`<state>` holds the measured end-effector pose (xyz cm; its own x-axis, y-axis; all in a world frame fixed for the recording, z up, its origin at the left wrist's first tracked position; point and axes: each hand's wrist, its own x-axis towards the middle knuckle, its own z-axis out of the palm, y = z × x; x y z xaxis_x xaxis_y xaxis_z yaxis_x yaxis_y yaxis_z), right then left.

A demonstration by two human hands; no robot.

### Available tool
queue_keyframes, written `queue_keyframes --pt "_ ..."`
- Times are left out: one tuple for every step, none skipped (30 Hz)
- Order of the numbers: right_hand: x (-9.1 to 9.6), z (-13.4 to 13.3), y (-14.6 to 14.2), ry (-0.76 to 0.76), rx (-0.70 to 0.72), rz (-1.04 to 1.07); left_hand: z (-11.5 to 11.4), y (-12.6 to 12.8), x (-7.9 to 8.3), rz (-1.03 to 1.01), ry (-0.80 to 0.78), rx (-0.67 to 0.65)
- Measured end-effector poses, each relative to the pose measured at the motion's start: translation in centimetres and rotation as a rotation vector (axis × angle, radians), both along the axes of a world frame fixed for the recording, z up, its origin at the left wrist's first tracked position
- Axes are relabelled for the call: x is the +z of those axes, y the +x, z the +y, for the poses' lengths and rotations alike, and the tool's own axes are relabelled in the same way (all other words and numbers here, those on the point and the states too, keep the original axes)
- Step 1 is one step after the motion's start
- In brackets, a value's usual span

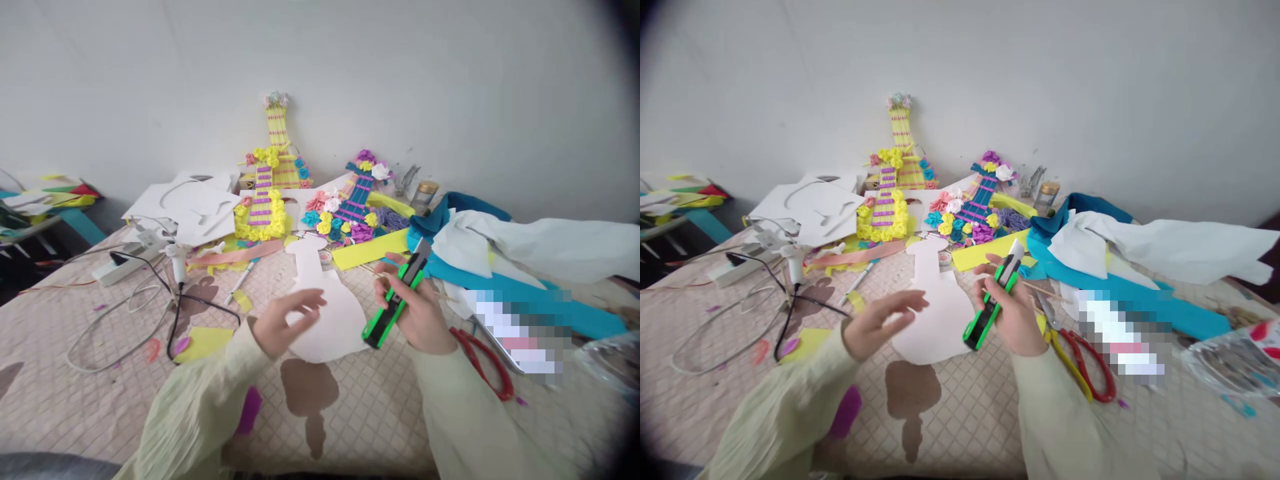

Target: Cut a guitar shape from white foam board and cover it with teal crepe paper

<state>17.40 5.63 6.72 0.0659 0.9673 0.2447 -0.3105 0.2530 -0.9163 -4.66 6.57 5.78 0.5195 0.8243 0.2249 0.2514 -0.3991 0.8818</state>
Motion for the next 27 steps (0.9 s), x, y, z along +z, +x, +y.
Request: queue_keyframes --pt "0.5 -0.7 -0.5 0.006 0.027 -0.001 -1.6 1.0 0.3 -0.039 -0.073 -0.037" --pt "0.9 -1.4 -1.1 0.012 0.044 -0.002 -3.3 1.9 0.4 -0.072 -0.137 -0.058" --pt "1.2 -2.0 -1.7 0.019 0.047 0.006 -4.8 2.8 0.3 -0.088 -0.211 -0.131" --pt "1.4 -2.5 -2.3 0.019 0.042 0.022 -6.1 3.6 0.0 -0.099 -0.313 -0.181" --pt "1.4 -3.0 -2.8 0.008 0.03 0.046 -7.3 4.3 -0.3 -0.127 -0.424 -0.217" --pt "1.4 -3.4 -3.4 -0.018 0.016 0.074 -8.2 4.8 -0.7 -0.165 -0.51 -0.229" --pt "1.1 -3.7 -3.9 -0.054 0.004 0.104 -8.9 5.2 -1.1 -0.19 -0.532 -0.193" --pt "0.8 -4.1 -4.3 -0.094 -0.003 0.132 -9.5 5.4 -1.4 -0.208 -0.509 -0.137" --pt "0.4 -4.5 -4.7 -0.131 -0.002 0.156 -9.9 5.5 -1.7 -0.21 -0.446 -0.07" --pt "0.0 -4.9 -5.0 -0.161 0.004 0.173 -10.3 5.6 -2.1 -0.197 -0.365 -0.013" --pt "-0.4 -5.3 -5.3 -0.182 0.016 0.181 -10.6 5.6 -2.4 -0.182 -0.3 0.013" --pt "-0.8 -5.7 -5.6 -0.196 0.031 0.185 -10.8 5.6 -2.8 -0.169 -0.263 0.009" --pt "-1.2 -6.2 -5.8 -0.212 0.05 0.182 -11.0 5.6 -3.1 -0.166 -0.25 -0.001" --pt "-1.6 -6.8 -5.9 -0.228 0.074 0.172 -11.2 5.7 -3.5 -0.171 -0.25 -0.004" --pt "-1.9 -7.3 -6.1 -0.237 0.101 0.157 -11.4 5.7 -3.8 -0.185 -0.255 0.011" --pt "-2.3 -7.7 -6.2 -0.241 0.124 0.136 -11.5 5.7 -4.2 -0.202 -0.259 0.041" --pt "-2.6 -8.1 -6.3 -0.241 0.143 0.111 -11.7 5.8 -4.4 -0.218 -0.262 0.077" --pt "-2.8 -8.5 -6.4 -0.24 0.153 0.084 -11.8 5.8 -4.6 -0.231 -0.263 0.105" --pt "-3.1 -8.7 -6.4 -0.24 0.16 0.058 -12.0 5.8 -4.8 -0.243 -0.27 0.112" --pt "-3.3 -8.9 -6.5 -0.247 0.164 0.036 -12.1 5.8 -4.9 -0.255 -0.274 0.107" --pt "-3.5 -8.9 -6.5 -0.264 0.176 0.015 -12.2 5.8 -5.0 -0.267 -0.272 0.101" --pt "-3.8 -8.9 -6.5 -0.281 0.193 -0.005 -12.2 5.6 -5.0 -0.276 -0.266 0.11" --pt "-4.0 -8.8 -6.4 -0.292 0.202 -0.026 -12.1 5.4 -5.1 -0.283 -0.256 0.135" --pt "-4.3 -8.8 -6.3 -0.298 0.197 -0.046 -11.8 4.9 -5.1 -0.286 -0.241 0.179" --pt "-4.6 -8.7 -6.1 -0.298 0.176 -0.061 -11.2 4.1 -5.0 -0.277 -0.223 0.234" --pt "-4.9 -8.6 -5.7 -0.293 0.142 -0.067 -10.4 3.1 -5.0 -0.243 -0.2 0.302" --pt "-5.2 -8.5 -5.3 -0.286 0.102 -0.067 -9.4 1.8 -4.9 -0.197 -0.173 0.387"
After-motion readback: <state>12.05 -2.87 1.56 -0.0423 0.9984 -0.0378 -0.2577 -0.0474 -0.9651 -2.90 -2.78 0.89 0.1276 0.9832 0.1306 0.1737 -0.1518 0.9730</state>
